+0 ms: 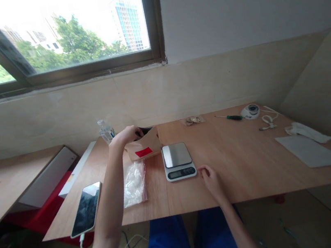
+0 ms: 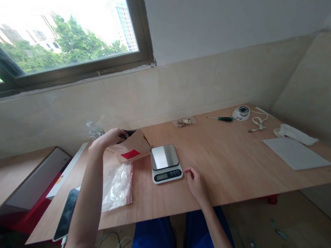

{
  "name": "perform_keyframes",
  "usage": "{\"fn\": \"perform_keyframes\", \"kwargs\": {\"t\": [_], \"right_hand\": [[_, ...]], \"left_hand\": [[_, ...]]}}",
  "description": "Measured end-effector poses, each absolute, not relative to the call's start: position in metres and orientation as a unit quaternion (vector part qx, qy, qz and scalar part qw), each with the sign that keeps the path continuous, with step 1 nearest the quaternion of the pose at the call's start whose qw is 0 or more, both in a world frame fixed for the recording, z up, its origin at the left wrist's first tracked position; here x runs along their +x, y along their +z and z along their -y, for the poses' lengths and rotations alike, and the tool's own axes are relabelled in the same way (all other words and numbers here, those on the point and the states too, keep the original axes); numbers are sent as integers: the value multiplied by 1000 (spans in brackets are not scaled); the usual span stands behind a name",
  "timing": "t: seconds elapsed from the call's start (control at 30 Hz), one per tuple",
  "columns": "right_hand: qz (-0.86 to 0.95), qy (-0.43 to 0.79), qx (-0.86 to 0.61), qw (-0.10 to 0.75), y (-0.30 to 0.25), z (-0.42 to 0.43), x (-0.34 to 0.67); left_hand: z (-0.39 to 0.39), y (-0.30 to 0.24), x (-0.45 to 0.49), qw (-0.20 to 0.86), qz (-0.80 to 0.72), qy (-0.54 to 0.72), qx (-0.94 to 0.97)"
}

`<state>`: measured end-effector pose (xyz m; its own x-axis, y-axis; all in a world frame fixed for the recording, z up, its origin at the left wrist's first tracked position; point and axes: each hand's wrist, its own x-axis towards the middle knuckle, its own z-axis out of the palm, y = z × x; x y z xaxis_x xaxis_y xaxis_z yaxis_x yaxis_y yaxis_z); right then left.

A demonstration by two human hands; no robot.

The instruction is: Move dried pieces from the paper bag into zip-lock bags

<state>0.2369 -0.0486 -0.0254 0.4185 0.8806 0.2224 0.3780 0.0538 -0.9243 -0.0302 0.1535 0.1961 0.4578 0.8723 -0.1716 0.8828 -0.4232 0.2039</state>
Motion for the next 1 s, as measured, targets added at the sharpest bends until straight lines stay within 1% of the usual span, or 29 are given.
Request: {"fn": "perform_keyframes", "kwargs": {"t": [0.07,0.23,0.37,0.5,0.77,0.9,1.0], "right_hand": [[487,235,-646,539,-25,49,237],[485,236,-643,544,-25,49,237],[482,240,-647,540,-26,48,237],[484,235,-646,540,-25,48,237],[485,233,-646,541,-26,48,237],[488,234,-645,539,-27,47,238],[487,234,-643,544,-27,47,238]], "left_hand": [[-154,197,-31,143,-511,-12,848],[-157,200,-34,205,-482,6,852],[-165,197,-36,225,-479,-17,848],[-172,193,-36,208,-493,-46,843],[-168,196,-33,184,-500,-18,846],[-162,203,-33,167,-497,21,851],[-157,210,-31,127,-485,73,862]]}}
